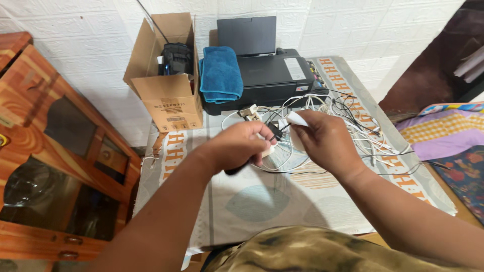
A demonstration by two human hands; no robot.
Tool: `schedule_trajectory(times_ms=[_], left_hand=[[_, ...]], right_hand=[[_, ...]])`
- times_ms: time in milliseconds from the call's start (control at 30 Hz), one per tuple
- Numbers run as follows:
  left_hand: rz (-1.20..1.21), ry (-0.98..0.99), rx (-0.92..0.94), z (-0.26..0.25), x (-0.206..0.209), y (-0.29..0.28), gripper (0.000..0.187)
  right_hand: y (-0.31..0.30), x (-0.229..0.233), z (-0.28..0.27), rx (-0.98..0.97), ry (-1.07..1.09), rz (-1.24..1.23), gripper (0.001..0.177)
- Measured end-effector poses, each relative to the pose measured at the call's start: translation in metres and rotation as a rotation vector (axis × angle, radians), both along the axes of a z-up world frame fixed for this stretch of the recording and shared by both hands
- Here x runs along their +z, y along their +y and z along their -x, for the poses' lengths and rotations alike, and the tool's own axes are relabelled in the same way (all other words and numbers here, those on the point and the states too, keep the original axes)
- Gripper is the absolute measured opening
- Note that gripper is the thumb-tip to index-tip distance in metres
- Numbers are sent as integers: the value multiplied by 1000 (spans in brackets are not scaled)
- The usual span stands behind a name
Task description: The person wipes down several power adapters and charging cables with a white cloth.
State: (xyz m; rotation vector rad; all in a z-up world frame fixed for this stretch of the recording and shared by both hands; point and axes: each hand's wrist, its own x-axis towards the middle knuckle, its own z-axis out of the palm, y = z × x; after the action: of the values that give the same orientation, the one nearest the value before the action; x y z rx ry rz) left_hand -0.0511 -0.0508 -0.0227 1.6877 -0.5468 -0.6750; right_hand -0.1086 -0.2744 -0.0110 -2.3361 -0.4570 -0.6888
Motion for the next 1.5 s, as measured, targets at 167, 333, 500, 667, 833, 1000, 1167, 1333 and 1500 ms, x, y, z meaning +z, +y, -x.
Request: schedule_trajectory(times_ms=[167,333,500,667,833,1000,1167,1333,1500], left_hand=[[125,86,75,0,-12,-15,21],[134,31,171,-2,-4,-15,29],[138,31,126,-1,2,-13,25],[140,-10,231,-1,7,-22,22],[142,-26,233,-3,13,-22,21],[160,-10,235,-5,13,-25,24],[143,-3,175,-11,4,-30,20],[134,-61,243,-10,3,-33,20],[150,-14,227,-8,10,-25,21]], right_hand=[[4,1,0,-34,-28,-1,21],[-3,-4,-2,-77,-33,45,24],[6,-3,-2,-2,-35,20,22],[10,1,-14,27,-15,-21,20],[2,2,-15,-39,39,-43,20],[-1,5,-20,-66,37,-30,21],[-3,6,-17,-157,114,-16,22],[4,3,-12,-26,15,-21,20],[3,9,-12,-107,105,-47,22]])
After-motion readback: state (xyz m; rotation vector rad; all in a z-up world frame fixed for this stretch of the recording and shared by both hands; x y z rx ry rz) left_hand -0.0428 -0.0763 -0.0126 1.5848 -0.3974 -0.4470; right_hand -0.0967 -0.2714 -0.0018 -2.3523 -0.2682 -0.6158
